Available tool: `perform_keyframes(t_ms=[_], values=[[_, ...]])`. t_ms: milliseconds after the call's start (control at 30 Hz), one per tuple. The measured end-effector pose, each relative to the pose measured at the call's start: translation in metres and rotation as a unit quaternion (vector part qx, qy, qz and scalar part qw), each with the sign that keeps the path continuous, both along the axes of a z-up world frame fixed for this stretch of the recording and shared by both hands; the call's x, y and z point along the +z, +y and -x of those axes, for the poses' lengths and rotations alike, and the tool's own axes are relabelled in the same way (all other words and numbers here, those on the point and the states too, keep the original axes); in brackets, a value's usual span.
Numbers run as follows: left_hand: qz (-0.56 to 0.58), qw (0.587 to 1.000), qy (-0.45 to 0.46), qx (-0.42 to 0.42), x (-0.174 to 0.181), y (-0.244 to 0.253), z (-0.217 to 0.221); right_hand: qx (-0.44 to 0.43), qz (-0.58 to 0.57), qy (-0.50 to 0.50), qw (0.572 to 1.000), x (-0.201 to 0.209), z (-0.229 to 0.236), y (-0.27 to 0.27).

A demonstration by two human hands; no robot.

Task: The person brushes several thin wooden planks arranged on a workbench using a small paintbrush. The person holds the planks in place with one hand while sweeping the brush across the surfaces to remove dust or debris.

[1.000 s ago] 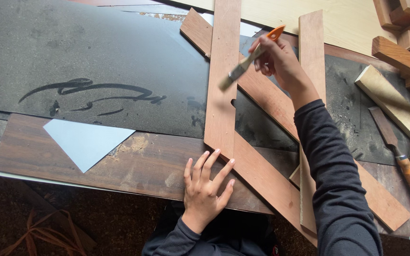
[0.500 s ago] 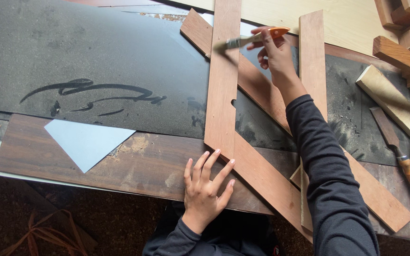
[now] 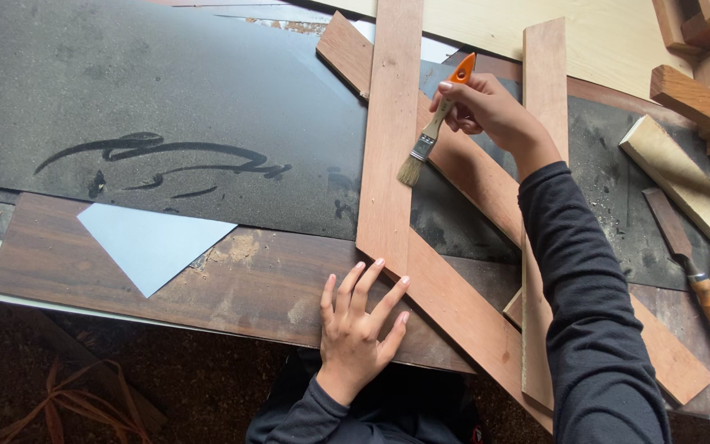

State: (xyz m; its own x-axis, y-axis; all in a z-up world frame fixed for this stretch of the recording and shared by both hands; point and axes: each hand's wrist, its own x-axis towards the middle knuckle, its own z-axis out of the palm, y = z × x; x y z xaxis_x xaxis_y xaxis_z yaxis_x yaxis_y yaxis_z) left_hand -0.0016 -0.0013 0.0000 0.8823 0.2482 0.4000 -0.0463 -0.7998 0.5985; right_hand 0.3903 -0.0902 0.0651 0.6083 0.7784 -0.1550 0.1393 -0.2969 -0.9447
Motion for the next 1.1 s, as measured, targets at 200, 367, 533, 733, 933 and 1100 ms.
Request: perform_keyframes(t_ms=[200,367,533,733,933,1100], values=[[-0.002,1.000,-0.004,0.003,0.003,0.003,-0.002,-0.110,-0.104,-0.092,0.984,-0.006,-0.013,0.012],[0.001,1.000,-0.005,0.002,0.003,0.002,-0.002,-0.206,-0.203,-0.182,0.940,-0.004,-0.022,0.001],[0.000,1.000,-0.003,0.001,0.004,0.002,-0.002,-0.185,-0.194,-0.115,0.956,0.000,-0.018,-0.004],[0.002,1.000,0.000,0.002,0.003,0.002,-0.001,-0.047,-0.108,-0.018,0.993,-0.007,-0.006,0.007],[0.003,1.000,-0.003,0.002,0.002,0.001,-0.002,-0.142,-0.133,-0.124,0.973,-0.017,-0.018,0.019],[0.003,1.000,-0.002,0.004,0.002,0.001,-0.001,-0.320,-0.163,-0.182,0.915,-0.019,-0.031,0.017]])
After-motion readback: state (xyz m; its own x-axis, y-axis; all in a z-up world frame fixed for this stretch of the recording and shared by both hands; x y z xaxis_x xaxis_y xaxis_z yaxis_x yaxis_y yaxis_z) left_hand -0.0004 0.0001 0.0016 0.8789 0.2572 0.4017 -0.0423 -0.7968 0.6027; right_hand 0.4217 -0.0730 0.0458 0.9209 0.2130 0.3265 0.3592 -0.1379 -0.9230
